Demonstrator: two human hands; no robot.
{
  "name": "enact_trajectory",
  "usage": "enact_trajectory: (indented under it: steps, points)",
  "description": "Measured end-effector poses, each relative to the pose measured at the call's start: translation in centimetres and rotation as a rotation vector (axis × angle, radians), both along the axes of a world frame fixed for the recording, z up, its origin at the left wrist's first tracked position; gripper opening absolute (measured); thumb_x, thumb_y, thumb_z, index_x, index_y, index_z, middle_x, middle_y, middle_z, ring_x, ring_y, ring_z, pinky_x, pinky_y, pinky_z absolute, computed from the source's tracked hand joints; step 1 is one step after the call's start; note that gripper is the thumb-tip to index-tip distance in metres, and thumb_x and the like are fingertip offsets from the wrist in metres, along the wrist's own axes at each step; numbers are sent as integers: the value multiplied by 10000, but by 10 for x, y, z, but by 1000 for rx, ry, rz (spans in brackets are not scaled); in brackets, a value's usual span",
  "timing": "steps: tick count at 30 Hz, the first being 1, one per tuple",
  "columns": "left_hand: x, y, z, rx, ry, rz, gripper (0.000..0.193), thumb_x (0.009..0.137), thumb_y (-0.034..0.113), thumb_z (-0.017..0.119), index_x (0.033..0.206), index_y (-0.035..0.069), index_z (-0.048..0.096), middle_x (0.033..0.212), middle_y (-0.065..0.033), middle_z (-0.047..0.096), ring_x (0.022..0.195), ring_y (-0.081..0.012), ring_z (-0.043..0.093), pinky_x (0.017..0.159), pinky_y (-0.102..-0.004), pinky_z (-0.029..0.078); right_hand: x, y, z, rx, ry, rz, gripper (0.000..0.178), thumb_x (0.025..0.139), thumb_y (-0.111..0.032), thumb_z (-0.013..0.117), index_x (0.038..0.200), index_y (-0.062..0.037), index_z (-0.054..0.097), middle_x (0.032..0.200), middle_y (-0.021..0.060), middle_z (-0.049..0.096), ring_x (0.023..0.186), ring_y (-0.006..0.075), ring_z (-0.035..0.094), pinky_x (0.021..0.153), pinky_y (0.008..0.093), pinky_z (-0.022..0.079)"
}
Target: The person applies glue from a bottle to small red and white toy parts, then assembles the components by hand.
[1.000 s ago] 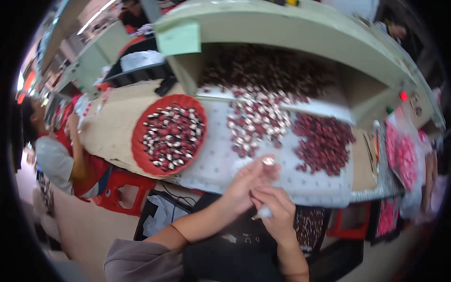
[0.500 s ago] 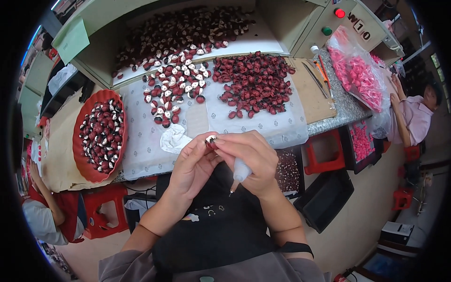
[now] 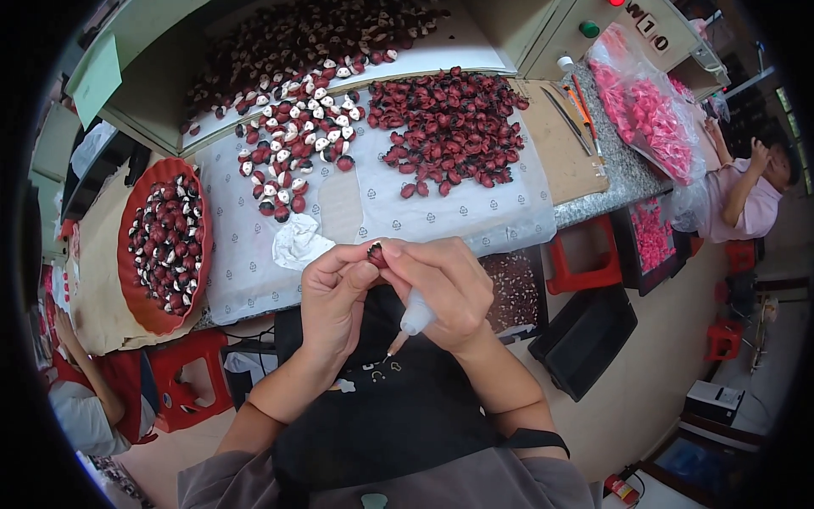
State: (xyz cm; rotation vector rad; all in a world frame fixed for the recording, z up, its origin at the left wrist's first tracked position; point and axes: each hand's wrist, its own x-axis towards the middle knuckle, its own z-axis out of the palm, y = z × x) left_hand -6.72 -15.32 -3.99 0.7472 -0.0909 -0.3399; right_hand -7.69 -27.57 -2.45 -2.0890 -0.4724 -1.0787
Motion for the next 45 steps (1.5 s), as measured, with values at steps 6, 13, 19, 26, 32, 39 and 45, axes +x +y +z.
enact_trajectory:
  steps: [6, 13, 19, 26, 32, 39, 45]
  points:
    - [2, 5, 6, 195, -131, 15, 193, 764, -19, 549, 956, -41, 554, 907, -109, 595, 840, -141, 568, 754, -234, 457, -7, 0, -2, 31, 45, -5, 262, 582, 29, 675, 831, -4, 604, 752, 87, 586, 624, 191, 564, 521, 237, 442]
    - [12, 12, 1, 662, -500, 169, 241, 716, 0, 602, 954, -20, 575, 834, -104, 619, 757, -136, 597, 660, -224, 467, -8, -6, 6, 540, 542, 201, 153, 676, 53, 603, 823, 9, 606, 812, 107, 580, 737, 147, 553, 638, 229, 432]
    - [20, 17, 6, 915, -841, 310, 223, 682, -19, 617, 904, -19, 597, 776, -122, 622, 696, -166, 605, 615, -228, 459, -4, -5, 4, 826, 726, 303, 91, 703, 39, 596, 791, 18, 606, 764, 82, 580, 690, 116, 537, 637, 212, 418]
    - [17, 18, 5, 1020, -957, 339, 249, 641, -36, 628, 887, -13, 601, 765, -118, 617, 665, -214, 600, 583, -253, 456, -3, -5, -3, 972, 834, 359, 56, 713, 24, 599, 767, 14, 609, 707, 55, 559, 600, 86, 506, 547, 182, 391]
    - [17, 21, -2, 1016, -940, 399, 243, 639, -29, 629, 879, -11, 599, 751, -117, 612, 651, -225, 596, 577, -264, 457, -1, 6, -5, 947, 827, 316, 23, 719, 6, 604, 740, 14, 599, 690, 40, 557, 595, 79, 507, 536, 186, 392]
    - [9, 24, -4, 343, -209, 24, 279, 751, 5, 561, 1027, -4, 523, 933, -111, 585, 822, -149, 559, 732, -247, 431, -3, 21, -11, 351, 294, 47, 222, 616, 44, 666, 817, -18, 596, 727, 101, 585, 616, 176, 567, 549, 232, 447]
    - [7, 30, -3, 9, 99, -125, 290, 773, -9, 530, 1053, -13, 459, 988, -96, 550, 924, -133, 521, 833, -250, 396, -7, 28, -10, 205, 154, -32, 282, 590, 20, 688, 853, -28, 596, 786, 86, 558, 616, 179, 575, 509, 240, 451]
